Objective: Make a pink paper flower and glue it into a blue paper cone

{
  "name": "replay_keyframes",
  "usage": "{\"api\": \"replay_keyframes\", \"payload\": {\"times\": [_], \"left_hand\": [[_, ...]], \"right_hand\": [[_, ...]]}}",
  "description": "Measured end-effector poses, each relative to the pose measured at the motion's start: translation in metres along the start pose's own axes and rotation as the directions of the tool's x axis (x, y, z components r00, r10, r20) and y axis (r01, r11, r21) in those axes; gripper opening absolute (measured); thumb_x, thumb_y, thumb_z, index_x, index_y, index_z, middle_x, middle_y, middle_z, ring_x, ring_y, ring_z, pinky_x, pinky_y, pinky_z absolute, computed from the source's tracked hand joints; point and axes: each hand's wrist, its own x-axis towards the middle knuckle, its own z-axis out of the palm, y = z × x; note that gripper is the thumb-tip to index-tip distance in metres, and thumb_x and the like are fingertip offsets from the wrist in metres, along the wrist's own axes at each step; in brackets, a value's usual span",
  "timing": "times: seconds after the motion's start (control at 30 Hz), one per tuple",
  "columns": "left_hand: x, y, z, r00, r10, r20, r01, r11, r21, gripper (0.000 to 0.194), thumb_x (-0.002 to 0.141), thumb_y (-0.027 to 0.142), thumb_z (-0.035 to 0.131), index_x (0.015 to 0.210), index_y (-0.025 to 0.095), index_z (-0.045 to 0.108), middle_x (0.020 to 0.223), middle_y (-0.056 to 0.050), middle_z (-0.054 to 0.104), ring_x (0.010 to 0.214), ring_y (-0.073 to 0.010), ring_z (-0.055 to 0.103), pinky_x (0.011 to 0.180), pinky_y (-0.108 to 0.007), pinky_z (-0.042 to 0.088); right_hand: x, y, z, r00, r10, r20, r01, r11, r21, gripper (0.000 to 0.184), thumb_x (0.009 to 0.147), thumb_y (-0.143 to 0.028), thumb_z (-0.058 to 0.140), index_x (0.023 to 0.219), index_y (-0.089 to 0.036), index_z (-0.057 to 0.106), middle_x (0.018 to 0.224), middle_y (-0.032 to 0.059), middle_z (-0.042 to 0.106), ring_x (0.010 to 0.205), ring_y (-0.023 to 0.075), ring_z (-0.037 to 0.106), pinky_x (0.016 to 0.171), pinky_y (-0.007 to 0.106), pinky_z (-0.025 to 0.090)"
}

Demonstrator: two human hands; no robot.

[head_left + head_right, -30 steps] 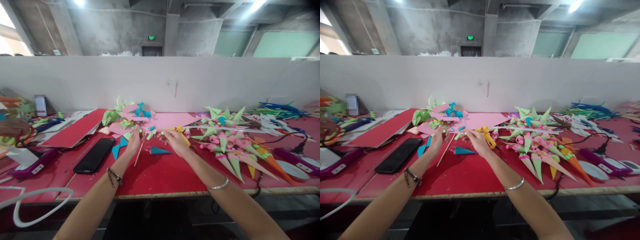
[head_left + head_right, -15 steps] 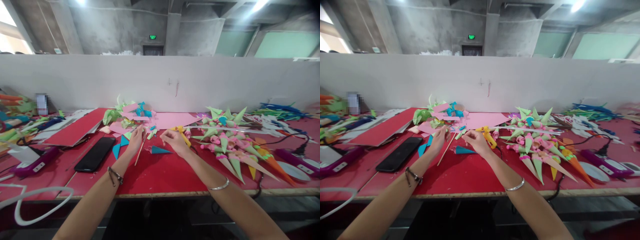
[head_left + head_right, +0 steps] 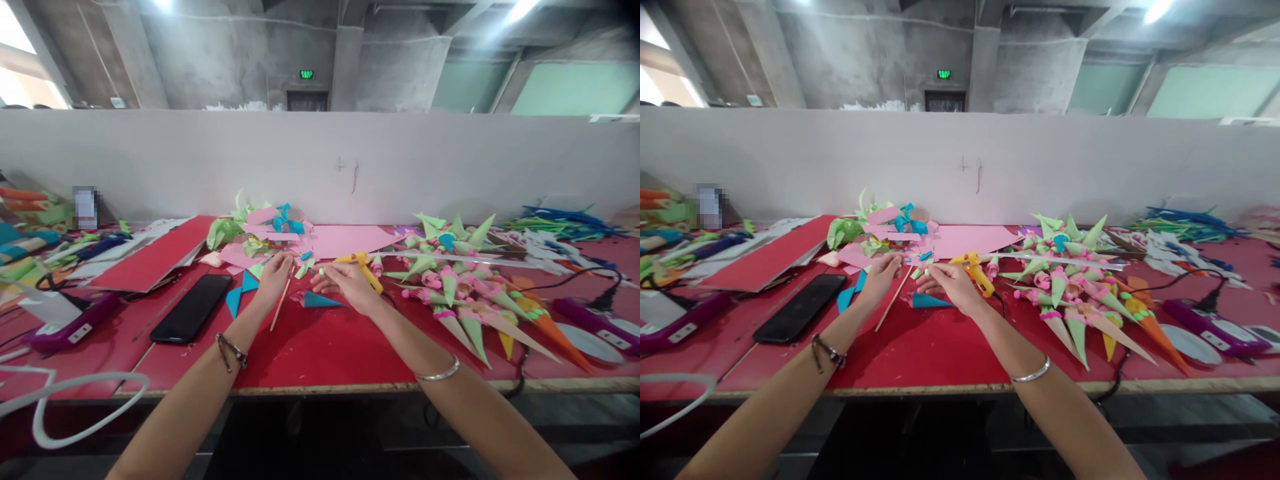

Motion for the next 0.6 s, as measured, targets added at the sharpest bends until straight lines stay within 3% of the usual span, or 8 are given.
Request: {"api": "replay_keyframes", "payload": {"times": [0.1, 0.17, 0.27, 0.37, 0.5, 0.6], "left_hand": [[0.0004, -0.0008, -0.0002, 1.000, 0.006, -0.001, -0.006, 1.000, 0.008, 0.015, 0.077, 0.018, 0.044, 0.075, 0.015, 0.058, 0.056, 0.004, 0.046, 0.044, -0.0066, 0.038, 0.045, -0.019, 0.031], [0.0000, -0.0005, -0.0003, 1.000, 0.008, -0.002, -0.008, 1.000, 0.013, 0.015, 0.077, 0.018, 0.044, 0.074, 0.015, 0.058, 0.055, 0.005, 0.046, 0.044, -0.0068, 0.038, 0.045, -0.019, 0.030], [-0.0022, 0.0020, 0.0001, 1.000, 0.009, -0.010, -0.009, 1.000, 0.023, 0.014, 0.076, 0.019, 0.045, 0.073, 0.015, 0.058, 0.052, 0.005, 0.044, 0.045, -0.0071, 0.038, 0.046, -0.019, 0.030], [-0.0042, 0.0047, 0.0007, 1.000, 0.008, -0.016, -0.008, 0.999, 0.032, 0.014, 0.077, 0.019, 0.045, 0.074, 0.016, 0.058, 0.051, 0.005, 0.043, 0.045, -0.0073, 0.037, 0.047, -0.019, 0.031], [-0.0034, 0.0045, 0.0008, 1.000, -0.002, -0.015, 0.002, 0.999, 0.036, 0.014, 0.076, 0.019, 0.045, 0.073, 0.015, 0.058, 0.048, 0.006, 0.041, 0.044, -0.0075, 0.037, 0.046, -0.019, 0.030], [-0.0022, 0.0033, 0.0008, 1.000, -0.005, -0.015, 0.005, 0.999, 0.033, 0.014, 0.076, 0.020, 0.045, 0.073, 0.015, 0.058, 0.050, 0.005, 0.042, 0.044, -0.0074, 0.037, 0.046, -0.019, 0.030]], "right_hand": [[-0.0001, 0.0011, -0.0001, 1.000, -0.018, 0.007, 0.018, 1.000, -0.020, 0.022, 0.070, -0.038, 0.059, 0.073, -0.017, 0.061, 0.060, -0.0017, 0.061, 0.050, 0.0080, 0.057, 0.050, 0.021, 0.046], [-0.0001, 0.0013, 0.0005, 0.998, -0.058, -0.018, 0.057, 0.998, -0.029, 0.017, 0.064, -0.031, 0.066, 0.071, -0.017, 0.060, 0.061, -0.0034, 0.061, 0.053, 0.0074, 0.057, 0.054, 0.020, 0.046], [0.0000, 0.0010, 0.0011, 0.999, -0.027, -0.026, 0.028, 0.999, 0.022, 0.020, 0.065, -0.033, 0.064, 0.080, -0.019, 0.061, 0.073, -0.0013, 0.064, 0.064, 0.0095, 0.061, 0.063, 0.023, 0.049], [0.0001, 0.0005, 0.0004, 1.000, 0.020, -0.023, -0.019, 0.998, 0.061, 0.024, 0.071, -0.040, 0.058, 0.080, -0.018, 0.062, 0.070, 0.0000, 0.065, 0.059, 0.0101, 0.061, 0.059, 0.024, 0.049], [0.0002, -0.0003, -0.0010, 0.998, -0.029, -0.050, 0.031, 0.999, 0.039, 0.015, 0.064, -0.030, 0.066, 0.070, -0.018, 0.061, 0.061, -0.0039, 0.061, 0.055, 0.0071, 0.058, 0.056, 0.019, 0.047], [0.0001, -0.0009, -0.0010, 0.999, 0.000, -0.045, 0.004, 0.996, 0.090, 0.023, 0.062, -0.028, 0.068, 0.083, -0.021, 0.063, 0.074, -0.0024, 0.065, 0.066, 0.0087, 0.061, 0.064, 0.022, 0.049]]}}
